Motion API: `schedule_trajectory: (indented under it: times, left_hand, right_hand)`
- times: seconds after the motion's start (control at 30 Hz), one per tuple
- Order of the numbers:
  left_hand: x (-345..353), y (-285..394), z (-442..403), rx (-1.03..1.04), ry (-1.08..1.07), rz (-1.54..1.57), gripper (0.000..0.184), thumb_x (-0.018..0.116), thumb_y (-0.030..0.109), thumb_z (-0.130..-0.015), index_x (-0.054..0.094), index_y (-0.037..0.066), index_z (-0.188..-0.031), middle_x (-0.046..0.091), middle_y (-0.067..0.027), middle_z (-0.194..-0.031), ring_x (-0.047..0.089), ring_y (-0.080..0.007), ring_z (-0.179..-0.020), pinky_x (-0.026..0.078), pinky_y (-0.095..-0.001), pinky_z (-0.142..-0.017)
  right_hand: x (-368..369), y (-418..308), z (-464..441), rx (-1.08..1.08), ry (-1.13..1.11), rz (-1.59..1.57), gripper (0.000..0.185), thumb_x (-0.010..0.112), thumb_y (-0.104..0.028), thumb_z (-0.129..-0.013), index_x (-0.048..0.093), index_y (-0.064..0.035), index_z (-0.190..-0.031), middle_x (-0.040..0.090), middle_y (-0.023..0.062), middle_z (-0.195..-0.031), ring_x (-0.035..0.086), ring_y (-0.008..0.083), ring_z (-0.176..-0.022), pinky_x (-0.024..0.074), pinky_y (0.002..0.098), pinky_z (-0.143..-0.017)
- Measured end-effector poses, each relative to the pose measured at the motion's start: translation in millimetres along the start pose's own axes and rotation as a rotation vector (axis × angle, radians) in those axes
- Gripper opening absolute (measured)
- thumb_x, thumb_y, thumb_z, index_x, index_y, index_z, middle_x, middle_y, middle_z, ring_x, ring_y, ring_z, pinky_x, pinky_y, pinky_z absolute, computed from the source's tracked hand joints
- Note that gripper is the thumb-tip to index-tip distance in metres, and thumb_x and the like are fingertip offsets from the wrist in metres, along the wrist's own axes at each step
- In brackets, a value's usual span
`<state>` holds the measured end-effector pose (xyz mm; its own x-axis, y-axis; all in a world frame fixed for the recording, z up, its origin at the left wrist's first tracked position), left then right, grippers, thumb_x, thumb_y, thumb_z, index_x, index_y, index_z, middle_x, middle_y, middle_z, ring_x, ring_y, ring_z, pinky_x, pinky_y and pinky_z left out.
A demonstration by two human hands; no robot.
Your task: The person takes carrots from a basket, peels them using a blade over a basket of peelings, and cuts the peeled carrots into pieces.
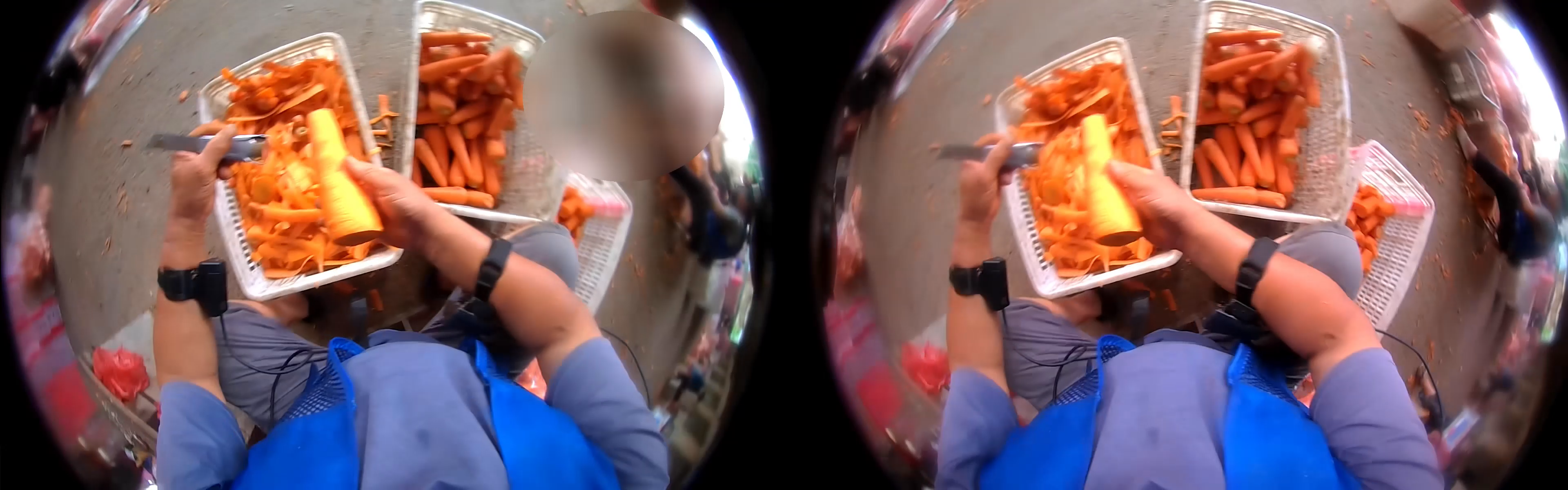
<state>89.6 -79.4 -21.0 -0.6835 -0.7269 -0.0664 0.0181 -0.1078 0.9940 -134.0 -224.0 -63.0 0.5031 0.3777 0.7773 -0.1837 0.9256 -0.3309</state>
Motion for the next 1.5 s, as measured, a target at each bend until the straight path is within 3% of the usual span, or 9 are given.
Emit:
schedule_trajectory:
  times: [0.17, 0.27, 0.33, 0.4, 0.43, 0.67, 1.13, 1.3, 1.5]
  left_hand:
    - [61.9, 18.5, 20.9, -0.079, -0.197, -0.016, 0.015, 0.067, 0.022, -0.096, 0.069, 0.007, -0.098, 0.068, -0.0007, -0.077, 0.059, -0.0057, -0.059, 0.046, -0.0177, -0.051]
    - [105.2, 31.4, 47.5, -0.13, -0.524, -0.034, 0.008, 0.073, 0.009, -0.089, 0.072, 0.006, -0.096, 0.068, -0.0007, -0.08, 0.061, -0.006, -0.066, 0.048, -0.0204, -0.056]
    - [111.5, 31.7, 49.5, 0.027, -0.583, -0.156, 0.007, 0.073, 0.009, -0.089, 0.072, 0.005, -0.094, 0.067, 0.0014, -0.079, 0.06, -0.0044, -0.066, 0.048, -0.0206, -0.057]
    - [99.2, 23.9, 39.2, -0.211, -0.527, 0.059, 0.008, 0.073, 0.011, -0.089, 0.072, 0.004, -0.093, 0.064, 0.002, -0.072, 0.055, -0.0038, -0.06, 0.043, -0.0201, -0.053]
    - [96.0, 17.8, 36.6, -0.226, -0.543, 0.071, 0.009, 0.073, 0.012, -0.089, 0.072, 0.004, -0.093, 0.064, 0.0014, -0.07, 0.054, -0.0038, -0.057, 0.041, -0.0196, -0.051]
    - [92.3, 0.5, 27.5, -0.278, -0.6, 0.077, 0.015, 0.071, 0.019, -0.09, 0.07, 0.004, -0.093, 0.062, -0.0019, -0.067, 0.051, -0.0057, -0.047, 0.038, -0.018, -0.044]
    - [25.9, -37.4, -27.4, -0.261, -0.272, 0.022, 0.01, 0.073, 0.016, -0.09, 0.068, 0.008, -0.092, 0.068, -0.0012, -0.071, 0.055, -0.0033, -0.048, 0.045, -0.0151, -0.045]
    - [-24.7, -86.3, -51.2, -0.253, -0.031, -0.029, 0.018, 0.073, 0.022, -0.092, 0.068, 0.005, -0.098, 0.069, -0.0036, -0.074, 0.062, -0.0032, -0.06, 0.047, -0.0136, -0.044]
    - [-20.0, -48.5, -44.7, -0.083, 0.062, -0.093, 0.014, 0.072, 0.02, -0.094, 0.069, 0.006, -0.093, 0.068, -0.0012, -0.072, 0.055, -0.0019, -0.054, 0.043, -0.0125, -0.044]
  right_hand:
    - [-15.9, -9.3, -13.7, 0.07, -0.054, 0.028, 0.058, 0.035, -0.049, -0.107, 0.047, -0.0007, -0.137, 0.066, 0.018, -0.114, 0.07, 0.0282, -0.096, 0.0602, 0.0452, -0.08]
    - [-9.8, -3.6, -16.5, 0.097, -0.074, 0.032, 0.056, 0.036, -0.047, -0.108, 0.046, -0.0009, -0.139, 0.065, 0.0179, -0.117, 0.069, 0.0253, -0.098, 0.0596, 0.0393, -0.081]
    - [-7.5, 6.0, -20.4, 0.159, -0.11, -0.006, 0.055, 0.041, -0.046, -0.107, 0.045, -0.0021, -0.14, 0.065, 0.0167, -0.118, 0.069, 0.0234, -0.098, 0.0592, 0.0359, -0.082]
    - [-2.9, 10.0, -11.8, 0.193, -0.155, 0.081, 0.055, 0.043, -0.046, -0.106, 0.046, -0.0024, -0.14, 0.065, 0.0162, -0.118, 0.069, 0.0226, -0.098, 0.0593, 0.0366, -0.082]
    - [4.4, 11.0, -9.5, 0.195, -0.062, 0.085, 0.054, 0.038, -0.049, -0.106, 0.05, -0.0052, -0.135, 0.067, 0.0146, -0.112, 0.07, 0.0236, -0.091, 0.0603, 0.0386, -0.073]
    - [-12.9, 16.1, -22.5, 0.19, -0.188, 0.069, 0.051, 0.044, -0.045, -0.106, 0.05, -0.0027, -0.133, 0.067, 0.013, -0.111, 0.07, 0.0205, -0.094, 0.0598, 0.0338, -0.08]
    - [-17.7, 28.1, -1.2, 0.352, -0.17, 0.041, 0.052, 0.046, -0.049, -0.104, 0.051, -0.0037, -0.129, 0.068, 0.0188, -0.094, 0.072, 0.0304, -0.072, 0.0607, 0.0394, -0.067]
    - [-12.2, 16.2, 15.1, 0.358, -0.326, 0.187, 0.051, 0.048, -0.047, -0.104, 0.056, -0.0009, -0.124, 0.069, 0.0158, -0.097, 0.072, 0.0263, -0.081, 0.061, 0.0343, -0.07]
    - [-24.0, 6.7, -2.9, 0.111, -0.102, 0.168, 0.048, 0.062, -0.039, -0.1, 0.056, -0.0014, -0.13, 0.069, 0.0097, -0.105, 0.07, 0.0181, -0.087, 0.0597, 0.032, -0.075]
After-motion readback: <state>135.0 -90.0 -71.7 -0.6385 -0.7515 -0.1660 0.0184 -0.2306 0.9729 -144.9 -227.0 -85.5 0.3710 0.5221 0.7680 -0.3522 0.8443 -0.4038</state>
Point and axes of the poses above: each hand's wrist, its own z-axis away from the middle knuckle, its own x-axis out of the palm, y = z × x, the point moved 4 cm from there along -z, towards the middle knuckle
